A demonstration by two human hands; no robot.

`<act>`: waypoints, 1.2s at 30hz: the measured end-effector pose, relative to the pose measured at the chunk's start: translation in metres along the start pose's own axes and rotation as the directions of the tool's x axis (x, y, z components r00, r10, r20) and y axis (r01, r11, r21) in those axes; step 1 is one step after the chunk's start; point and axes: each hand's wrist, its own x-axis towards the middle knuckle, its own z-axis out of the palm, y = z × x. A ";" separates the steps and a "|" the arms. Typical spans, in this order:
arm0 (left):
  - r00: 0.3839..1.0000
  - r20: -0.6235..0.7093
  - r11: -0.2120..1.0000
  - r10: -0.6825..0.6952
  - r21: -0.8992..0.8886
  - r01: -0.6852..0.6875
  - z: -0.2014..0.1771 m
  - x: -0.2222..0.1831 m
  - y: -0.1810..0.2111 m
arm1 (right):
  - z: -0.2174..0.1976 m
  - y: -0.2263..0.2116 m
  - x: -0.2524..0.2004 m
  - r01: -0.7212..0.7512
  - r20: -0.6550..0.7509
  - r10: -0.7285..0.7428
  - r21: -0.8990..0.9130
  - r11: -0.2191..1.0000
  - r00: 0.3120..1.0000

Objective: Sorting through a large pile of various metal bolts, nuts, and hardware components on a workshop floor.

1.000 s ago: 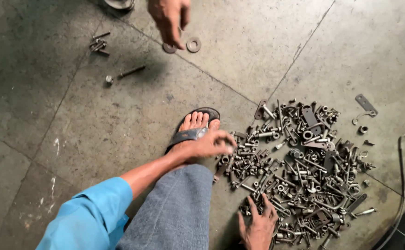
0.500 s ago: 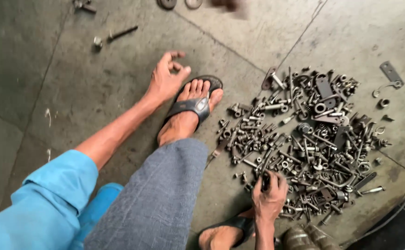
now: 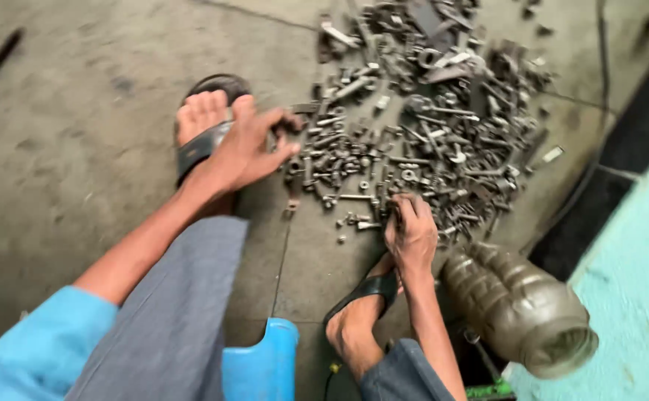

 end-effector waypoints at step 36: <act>0.567 0.821 0.492 -0.067 -0.467 0.735 0.039 -0.016 -0.024 | 0.002 0.135 0.069 -0.056 -0.299 0.028 -0.083 0.995 0.954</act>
